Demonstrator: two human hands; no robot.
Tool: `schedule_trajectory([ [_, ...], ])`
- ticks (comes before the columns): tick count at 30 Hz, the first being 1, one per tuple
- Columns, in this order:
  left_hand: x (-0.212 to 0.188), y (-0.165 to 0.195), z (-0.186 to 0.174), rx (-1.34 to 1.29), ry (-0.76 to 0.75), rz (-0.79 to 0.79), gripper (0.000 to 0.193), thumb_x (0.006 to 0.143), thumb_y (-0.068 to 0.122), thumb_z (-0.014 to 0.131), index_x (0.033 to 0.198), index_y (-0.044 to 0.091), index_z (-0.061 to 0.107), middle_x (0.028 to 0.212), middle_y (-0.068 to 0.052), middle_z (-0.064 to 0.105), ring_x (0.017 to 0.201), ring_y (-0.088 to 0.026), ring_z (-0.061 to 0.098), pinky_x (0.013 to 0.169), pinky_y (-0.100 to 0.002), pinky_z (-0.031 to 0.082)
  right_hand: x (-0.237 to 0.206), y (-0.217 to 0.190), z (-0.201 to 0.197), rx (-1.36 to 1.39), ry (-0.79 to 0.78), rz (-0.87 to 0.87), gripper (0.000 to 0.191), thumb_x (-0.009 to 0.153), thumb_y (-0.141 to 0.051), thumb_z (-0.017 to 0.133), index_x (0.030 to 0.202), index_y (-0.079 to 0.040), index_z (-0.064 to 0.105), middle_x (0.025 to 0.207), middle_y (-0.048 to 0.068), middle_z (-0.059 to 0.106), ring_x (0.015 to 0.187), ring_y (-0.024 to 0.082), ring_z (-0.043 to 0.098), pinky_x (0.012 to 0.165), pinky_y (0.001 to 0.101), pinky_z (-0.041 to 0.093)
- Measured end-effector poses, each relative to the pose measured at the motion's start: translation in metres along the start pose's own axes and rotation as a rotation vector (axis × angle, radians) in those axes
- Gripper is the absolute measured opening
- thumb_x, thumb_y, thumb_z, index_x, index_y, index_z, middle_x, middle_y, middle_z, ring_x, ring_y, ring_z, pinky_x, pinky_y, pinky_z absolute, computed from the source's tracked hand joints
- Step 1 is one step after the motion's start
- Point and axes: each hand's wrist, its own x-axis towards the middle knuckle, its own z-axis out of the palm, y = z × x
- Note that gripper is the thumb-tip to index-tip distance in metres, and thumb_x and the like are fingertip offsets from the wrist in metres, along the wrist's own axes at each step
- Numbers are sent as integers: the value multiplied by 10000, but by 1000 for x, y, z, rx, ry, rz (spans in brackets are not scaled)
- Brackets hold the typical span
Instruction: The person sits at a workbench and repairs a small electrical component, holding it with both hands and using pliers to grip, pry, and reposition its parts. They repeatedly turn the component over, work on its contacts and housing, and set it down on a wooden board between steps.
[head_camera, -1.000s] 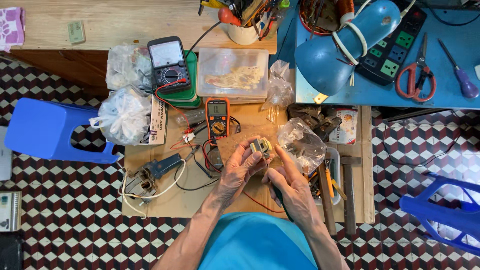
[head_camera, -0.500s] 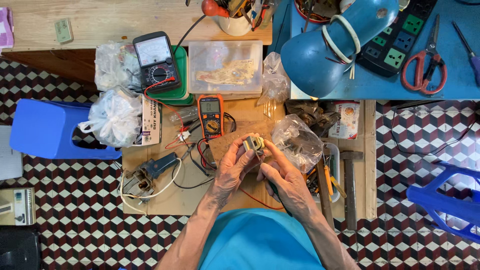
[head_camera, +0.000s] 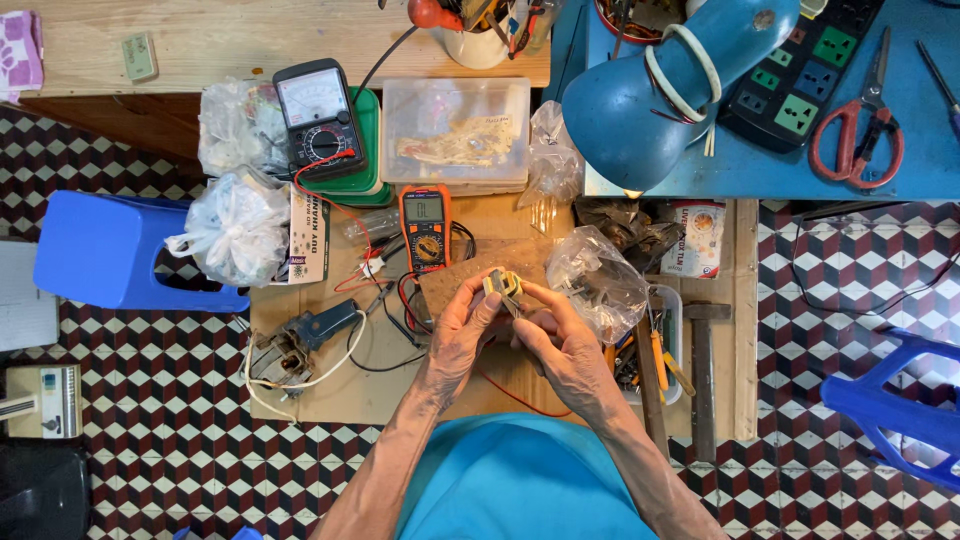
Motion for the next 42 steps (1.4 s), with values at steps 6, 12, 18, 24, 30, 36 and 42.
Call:
schedule_trajectory([
  [6, -4, -12, 6, -30, 136, -1, 509, 1003, 374, 622, 1412, 81, 547, 1200, -26, 675, 1036, -89, 654, 927, -272, 548, -2, 4, 2, -367, 71, -197, 596, 993, -146, 659, 1557, -173, 469, 911, 16, 678, 846, 77, 617, 785, 237, 524],
  [12, -5, -19, 7, -43, 228, -8, 484, 981, 416, 630, 1326, 77, 605, 1133, -4, 670, 972, -78, 649, 855, -249, 533, -1, 5, 9, -306, 48, -198, 524, 1019, -168, 628, 1531, -148, 517, 983, 16, 701, 842, 49, 612, 747, 219, 512],
  [18, -8, -15, 9, -69, 187, 22, 508, 984, 431, 630, 1331, 61, 599, 1128, -30, 664, 1000, -100, 658, 901, -261, 552, -9, -3, 8, 78, 9, 123, 590, 986, -219, 564, 1554, -176, 413, 873, 27, 675, 575, 57, 501, 485, 210, 416],
  [24, -10, -15, 10, -84, 183, 26, 530, 990, 454, 614, 1341, 57, 596, 1159, -29, 661, 980, -108, 641, 883, -262, 538, -8, 16, 13, -165, 20, -146, 551, 1047, -188, 593, 1577, -112, 461, 914, 37, 649, 723, 40, 535, 637, 198, 468],
  [30, -12, -19, 5, -73, 207, 27, 479, 997, 446, 610, 1288, 66, 611, 1132, 2, 653, 995, -65, 642, 891, -248, 537, -10, 20, 18, -264, 38, -238, 539, 1059, -182, 603, 1574, -103, 465, 979, 34, 675, 834, 37, 579, 744, 200, 492],
  [36, -11, -20, 4, -91, 211, -9, 459, 985, 481, 601, 1195, 76, 649, 979, -28, 717, 929, -96, 684, 867, -252, 544, -14, 3, 15, 118, -26, 172, 600, 993, -236, 548, 1573, -219, 395, 838, 15, 621, 572, 69, 483, 481, 217, 402],
  [42, -12, -26, 3, -139, 243, -55, 437, 989, 510, 603, 1163, 113, 664, 984, -8, 695, 901, -85, 648, 786, -246, 502, -14, 14, 21, -168, -13, -100, 597, 1036, -173, 583, 1606, -157, 409, 963, 24, 608, 774, 79, 512, 690, 227, 456],
])
